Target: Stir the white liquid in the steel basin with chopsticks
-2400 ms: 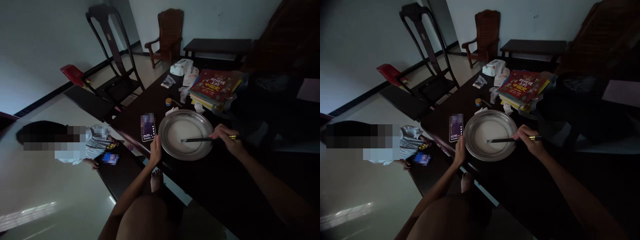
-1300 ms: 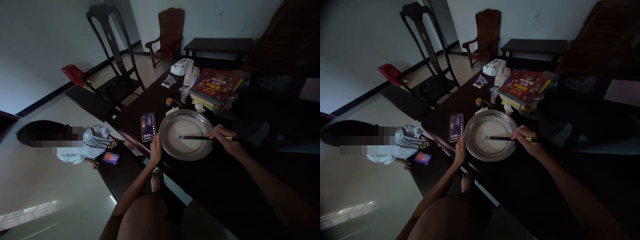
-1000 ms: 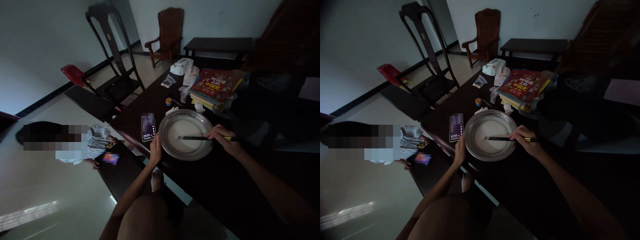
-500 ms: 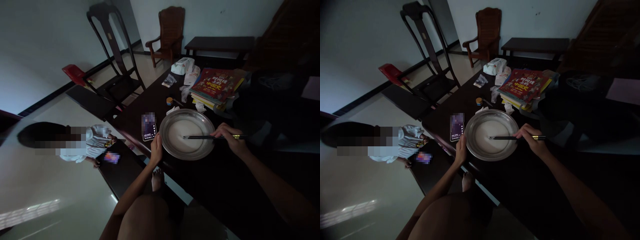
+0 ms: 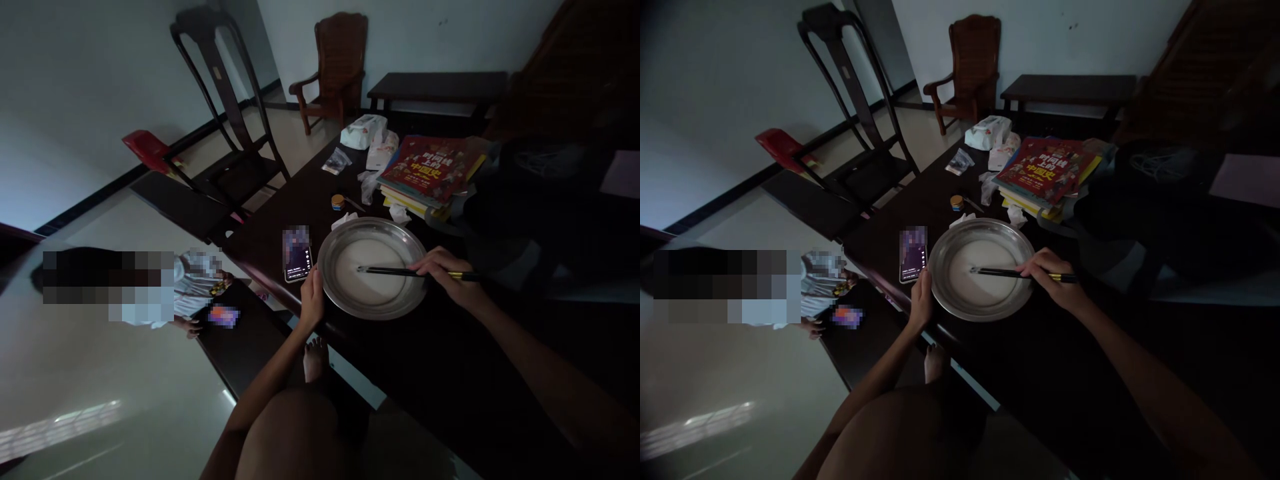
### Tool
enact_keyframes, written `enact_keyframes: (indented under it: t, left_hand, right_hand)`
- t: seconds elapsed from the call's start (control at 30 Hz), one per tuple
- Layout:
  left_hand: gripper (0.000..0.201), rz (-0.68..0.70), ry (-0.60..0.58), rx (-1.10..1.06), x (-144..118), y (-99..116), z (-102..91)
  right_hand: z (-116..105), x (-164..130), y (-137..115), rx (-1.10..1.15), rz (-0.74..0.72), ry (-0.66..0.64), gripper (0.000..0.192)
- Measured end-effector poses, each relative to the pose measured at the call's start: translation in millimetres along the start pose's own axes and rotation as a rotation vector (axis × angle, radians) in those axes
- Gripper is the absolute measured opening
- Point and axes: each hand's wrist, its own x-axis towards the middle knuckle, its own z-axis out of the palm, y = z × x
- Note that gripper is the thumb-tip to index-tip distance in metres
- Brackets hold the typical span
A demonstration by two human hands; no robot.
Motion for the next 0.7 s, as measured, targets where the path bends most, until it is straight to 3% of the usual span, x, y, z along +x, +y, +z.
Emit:
enact_keyframes:
  t: [0.1,0.27,0.43,0.6,0.7]
  left_hand:
    - [0.060,0.007,-0.011,-0.001,0.0,0.7,-0.3]
    - [0.064,-0.011,-0.008,0.006,0.1,2.1,0.0]
    - [0.065,-0.008,-0.011,0.003,0.0,2.6,0.0]
    - [0.064,-0.007,0.003,0.005,-0.5,1.4,0.4]
    - [0.063,-0.006,0.000,0.004,-0.6,0.0,0.4]
  right_hand:
    - [-0.9,0.2,0.0,0.035,0.020,0.058,0.033]
    - [0.3,0.8,0.3,0.028,0.014,-0.010,0.031]
    - [-1.2,-0.1,0.8,0.043,0.044,0.080,0.035]
    - [-0.2,-0.7,-0.4,0.046,0.040,-0.010,0.031]
    - [0.0,-0.3,0.0,0.017,0.029,0.046,0.031]
